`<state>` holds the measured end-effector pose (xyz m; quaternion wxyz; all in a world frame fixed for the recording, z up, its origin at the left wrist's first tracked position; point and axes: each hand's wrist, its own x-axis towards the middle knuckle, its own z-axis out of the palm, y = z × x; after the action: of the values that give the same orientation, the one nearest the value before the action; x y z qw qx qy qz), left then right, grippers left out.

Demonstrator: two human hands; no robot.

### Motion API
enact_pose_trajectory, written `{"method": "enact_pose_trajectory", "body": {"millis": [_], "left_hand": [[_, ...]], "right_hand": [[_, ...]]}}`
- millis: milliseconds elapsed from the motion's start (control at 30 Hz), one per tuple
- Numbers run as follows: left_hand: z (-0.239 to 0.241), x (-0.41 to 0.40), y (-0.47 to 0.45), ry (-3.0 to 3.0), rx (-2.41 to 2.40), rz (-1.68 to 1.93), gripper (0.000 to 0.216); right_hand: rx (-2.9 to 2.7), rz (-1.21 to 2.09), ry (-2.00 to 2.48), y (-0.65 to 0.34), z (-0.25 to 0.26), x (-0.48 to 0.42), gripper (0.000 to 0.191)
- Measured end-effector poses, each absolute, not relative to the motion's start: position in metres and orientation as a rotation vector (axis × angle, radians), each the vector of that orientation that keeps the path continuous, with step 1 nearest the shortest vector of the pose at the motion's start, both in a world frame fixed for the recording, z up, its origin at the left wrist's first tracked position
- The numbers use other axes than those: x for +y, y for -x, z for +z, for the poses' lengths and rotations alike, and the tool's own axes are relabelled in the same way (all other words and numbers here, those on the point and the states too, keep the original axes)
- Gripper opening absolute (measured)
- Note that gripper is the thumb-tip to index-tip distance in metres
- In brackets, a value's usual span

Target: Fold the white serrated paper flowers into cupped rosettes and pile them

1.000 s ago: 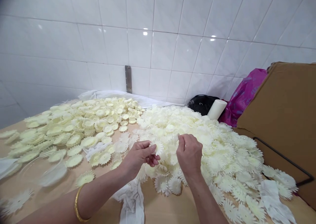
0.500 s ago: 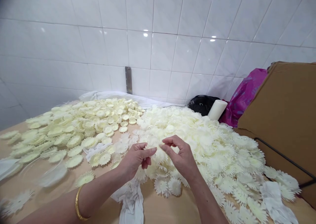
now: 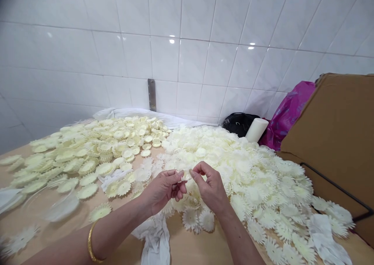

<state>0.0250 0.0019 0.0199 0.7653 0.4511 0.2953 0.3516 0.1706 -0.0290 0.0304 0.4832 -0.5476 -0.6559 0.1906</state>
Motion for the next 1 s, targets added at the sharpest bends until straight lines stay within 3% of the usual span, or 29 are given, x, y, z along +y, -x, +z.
{"method": "enact_pose_trajectory", "body": {"millis": [167, 400, 567, 667, 1000], "left_hand": [[0.018, 0.005, -0.018, -0.957, 0.755, 0.827, 0.032], [0.017, 0.006, -0.016, -0.971, 0.804, 0.839, 0.026], [0.017, 0.003, -0.018, -1.004, 0.818, 0.838, 0.024], [0.016, 0.003, -0.018, -1.02, 0.827, 0.841, 0.023], [0.006, 0.006, -0.018, -1.084, 0.82, 0.865, 0.029]], "right_hand": [[-1.244, 0.138, 1.495, -0.186, 0.029, -0.024, 0.021], [-1.205, 0.604, 1.154, -0.189, 0.032, -0.023, 0.019], [-1.231, 0.701, 1.118, -0.183, 0.031, -0.023, 0.029], [-1.325, 0.725, 1.196, -0.183, 0.033, -0.026, 0.019], [-1.397, 0.23, 1.452, -0.182, 0.029, -0.027, 0.022]]}}
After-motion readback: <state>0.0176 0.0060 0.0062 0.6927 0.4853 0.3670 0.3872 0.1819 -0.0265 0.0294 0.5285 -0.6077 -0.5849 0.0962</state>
